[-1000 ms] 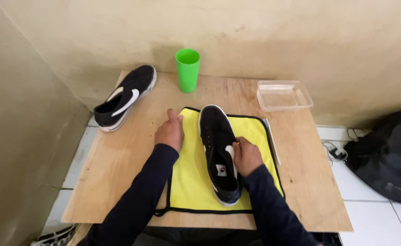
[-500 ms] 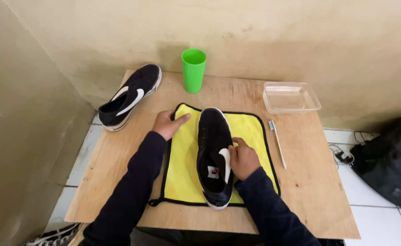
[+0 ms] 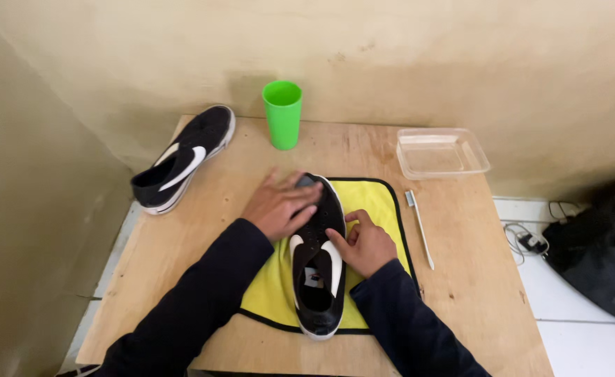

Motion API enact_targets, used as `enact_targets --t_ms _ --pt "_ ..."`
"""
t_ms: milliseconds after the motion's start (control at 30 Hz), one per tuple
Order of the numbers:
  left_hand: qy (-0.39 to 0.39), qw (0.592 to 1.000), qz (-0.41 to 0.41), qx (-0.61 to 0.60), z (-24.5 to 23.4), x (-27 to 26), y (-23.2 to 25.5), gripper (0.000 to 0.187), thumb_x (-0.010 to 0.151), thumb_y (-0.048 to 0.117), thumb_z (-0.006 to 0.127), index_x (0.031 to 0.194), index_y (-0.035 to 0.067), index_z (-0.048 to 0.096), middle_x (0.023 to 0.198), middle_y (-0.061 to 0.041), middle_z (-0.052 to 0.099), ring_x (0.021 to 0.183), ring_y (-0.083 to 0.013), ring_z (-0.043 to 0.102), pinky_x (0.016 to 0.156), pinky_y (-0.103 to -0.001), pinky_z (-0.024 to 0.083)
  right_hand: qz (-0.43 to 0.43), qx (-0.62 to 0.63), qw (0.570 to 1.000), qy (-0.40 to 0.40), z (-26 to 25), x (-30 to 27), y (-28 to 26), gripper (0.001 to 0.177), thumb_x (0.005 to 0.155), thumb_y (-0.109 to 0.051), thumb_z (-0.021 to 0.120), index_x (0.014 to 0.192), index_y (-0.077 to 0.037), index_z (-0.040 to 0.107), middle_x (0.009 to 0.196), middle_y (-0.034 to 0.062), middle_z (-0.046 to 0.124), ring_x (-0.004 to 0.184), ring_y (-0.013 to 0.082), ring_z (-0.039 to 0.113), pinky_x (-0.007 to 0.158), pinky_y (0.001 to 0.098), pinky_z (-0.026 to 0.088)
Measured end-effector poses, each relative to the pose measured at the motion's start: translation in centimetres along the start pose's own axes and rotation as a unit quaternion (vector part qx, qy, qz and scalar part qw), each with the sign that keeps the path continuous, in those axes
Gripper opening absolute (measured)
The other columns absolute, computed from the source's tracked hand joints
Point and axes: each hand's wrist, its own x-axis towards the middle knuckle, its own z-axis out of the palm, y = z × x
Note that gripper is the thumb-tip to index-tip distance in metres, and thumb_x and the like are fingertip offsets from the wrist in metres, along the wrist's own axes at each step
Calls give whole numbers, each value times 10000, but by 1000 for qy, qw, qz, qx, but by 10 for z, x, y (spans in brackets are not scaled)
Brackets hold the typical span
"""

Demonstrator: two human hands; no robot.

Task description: The person cleans a shoe using a toothbrush and a cloth. They scrub the exterior surfaces and the inner lining of the shoe with the toothbrush and then wipe the shoe with a cloth.

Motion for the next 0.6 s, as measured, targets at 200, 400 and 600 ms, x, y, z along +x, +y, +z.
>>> enact_targets --t_ms 200,400,600 --pt "92 994 -64 -8 16 -6 -2 192 984 300 616 1038 227 785 1168 86 765 1013 -183 729 847 -369 569 18 22 999 -16 -1 1 2 465 858 -550 707 1154 -218 571 615 -24 686 770 270 736 816 434 572" --pt "19 966 -252 54 41 -35 -50 293 1076 392 448 980 256 688 908 20 693 824 -297 734 757 -443 608 40 15 999 -26 3 6 7 487 849 -580 709 1193 -258 584 608 -46 685 748 231 731 810 394 578" --pt "2 882 -457 -113 -14 -26 -28 328 920 540 592 1125 297 511 763 28 688 867 -323 739 796 -504 577 22 17 999 -33 -22 -4 -28 724 876 -476 659 1510 -227 410 649 36 696 808 322 731 852 481 573"
